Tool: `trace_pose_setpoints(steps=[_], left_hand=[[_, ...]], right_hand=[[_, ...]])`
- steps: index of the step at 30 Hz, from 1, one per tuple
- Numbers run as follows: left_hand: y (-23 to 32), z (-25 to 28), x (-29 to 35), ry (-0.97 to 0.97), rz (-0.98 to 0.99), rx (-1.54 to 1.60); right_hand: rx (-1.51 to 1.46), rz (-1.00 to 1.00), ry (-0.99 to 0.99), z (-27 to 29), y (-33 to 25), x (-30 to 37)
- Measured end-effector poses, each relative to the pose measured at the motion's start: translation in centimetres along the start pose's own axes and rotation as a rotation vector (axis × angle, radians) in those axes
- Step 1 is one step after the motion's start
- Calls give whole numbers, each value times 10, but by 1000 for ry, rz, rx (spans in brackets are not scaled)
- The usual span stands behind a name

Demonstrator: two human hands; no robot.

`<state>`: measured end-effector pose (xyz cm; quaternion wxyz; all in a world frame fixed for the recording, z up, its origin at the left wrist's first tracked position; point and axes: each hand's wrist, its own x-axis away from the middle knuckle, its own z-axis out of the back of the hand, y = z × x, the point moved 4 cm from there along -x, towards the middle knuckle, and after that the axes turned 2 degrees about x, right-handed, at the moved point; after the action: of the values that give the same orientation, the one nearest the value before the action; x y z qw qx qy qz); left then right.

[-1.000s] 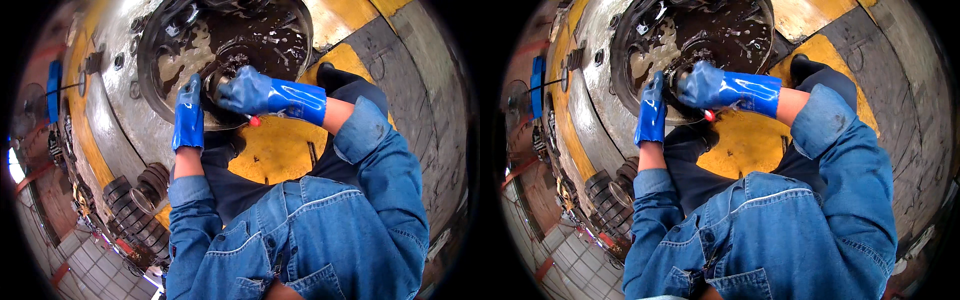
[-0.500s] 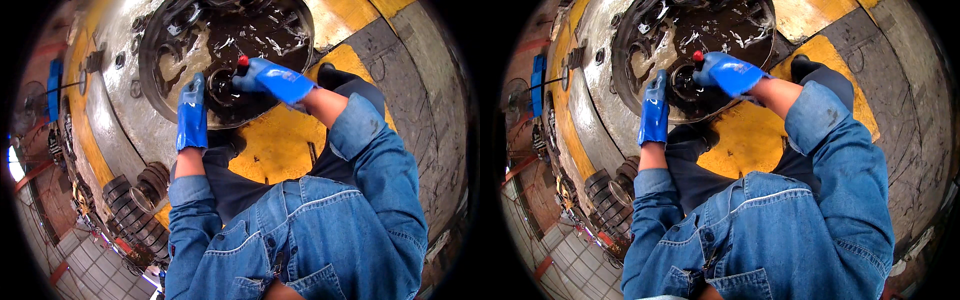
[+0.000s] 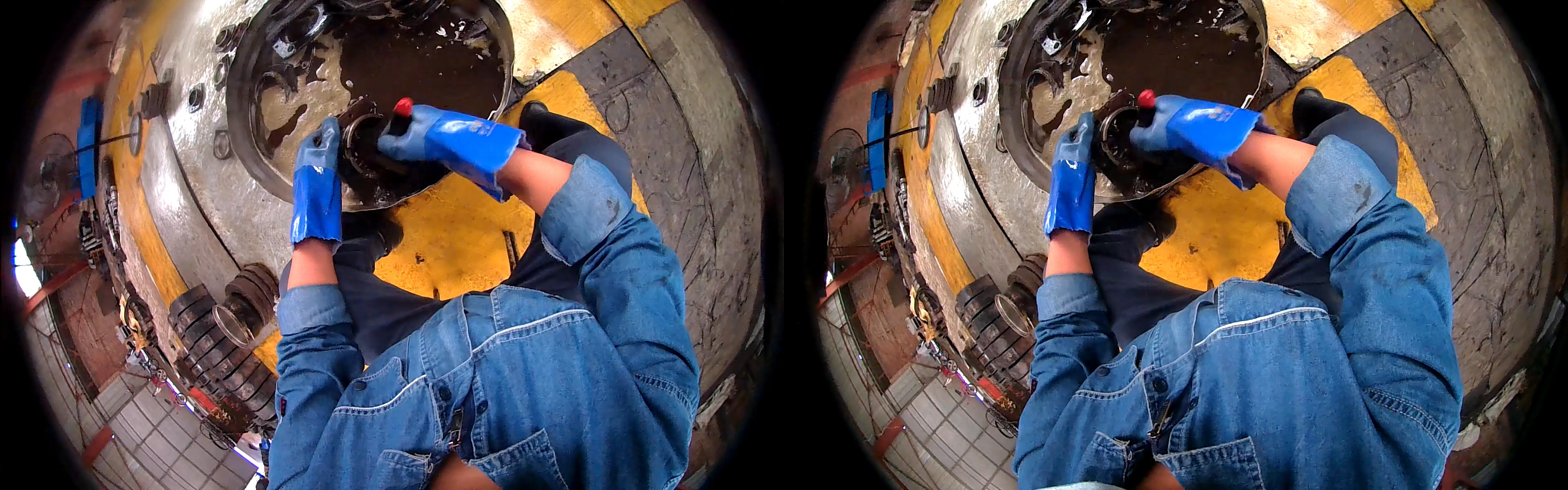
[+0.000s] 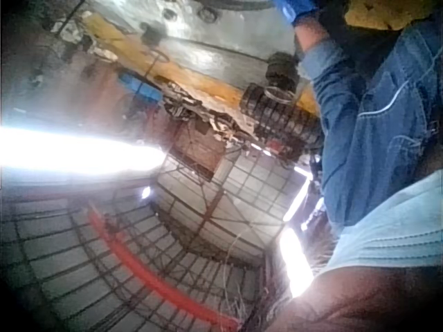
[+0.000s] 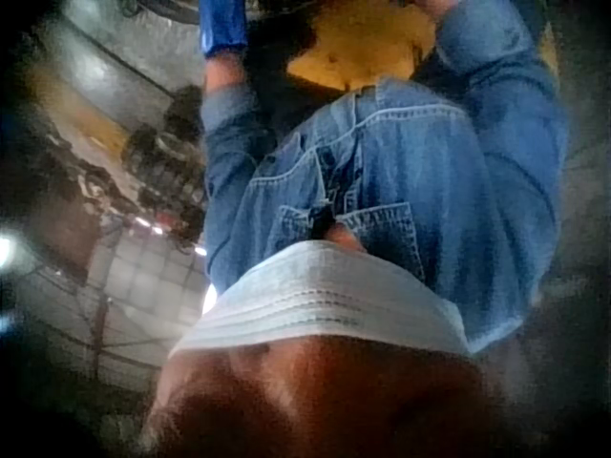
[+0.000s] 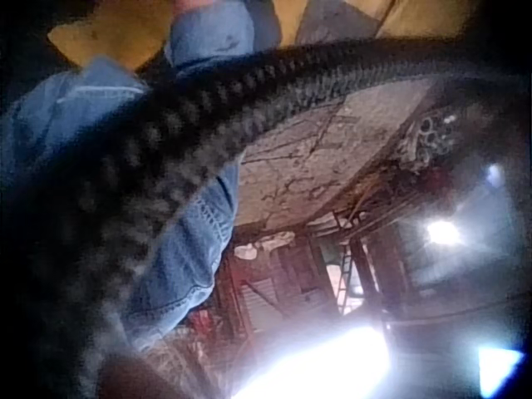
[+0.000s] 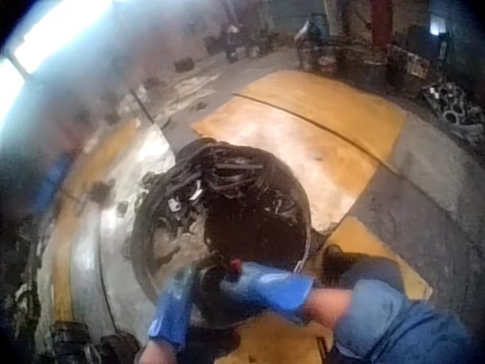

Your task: The person scrubs a greasy metal part with a red-handled brush while wearing blue gloves. They repeatedly dip the brush into a dark liquid in a metal basin and scrub the part's surface and crevices.

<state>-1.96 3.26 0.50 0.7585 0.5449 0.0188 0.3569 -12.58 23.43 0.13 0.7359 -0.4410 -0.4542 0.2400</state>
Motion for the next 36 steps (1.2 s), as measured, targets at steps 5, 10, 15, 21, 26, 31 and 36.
trace_pose_setpoints(steps=[5, 10, 15, 21, 26, 31, 36], left_hand=[[-2, -2, -4, -34, 38, 46], [-5, 16, 2, -63, -217, -180], [20, -1, 20, -59, 89, 157], [20, -1, 21, -47, -10, 83], [13, 2, 17, -30, 98, 0], [29, -1, 20, -34, 265, -76], [-2, 8, 5, 12, 62, -181]], right_hand=[[548, 307, 337, 3, -5, -7], [-219, 244, 90, 25, -8, -9], [-151, 338, 72, -2, -18, -15], [-144, 103, 403, 35, 3, -33], [-375, 364, 61, 5, -15, -22], [-30, 50, 415, 36, 2, -35], [-273, 152, 278, 33, -10, -27]])
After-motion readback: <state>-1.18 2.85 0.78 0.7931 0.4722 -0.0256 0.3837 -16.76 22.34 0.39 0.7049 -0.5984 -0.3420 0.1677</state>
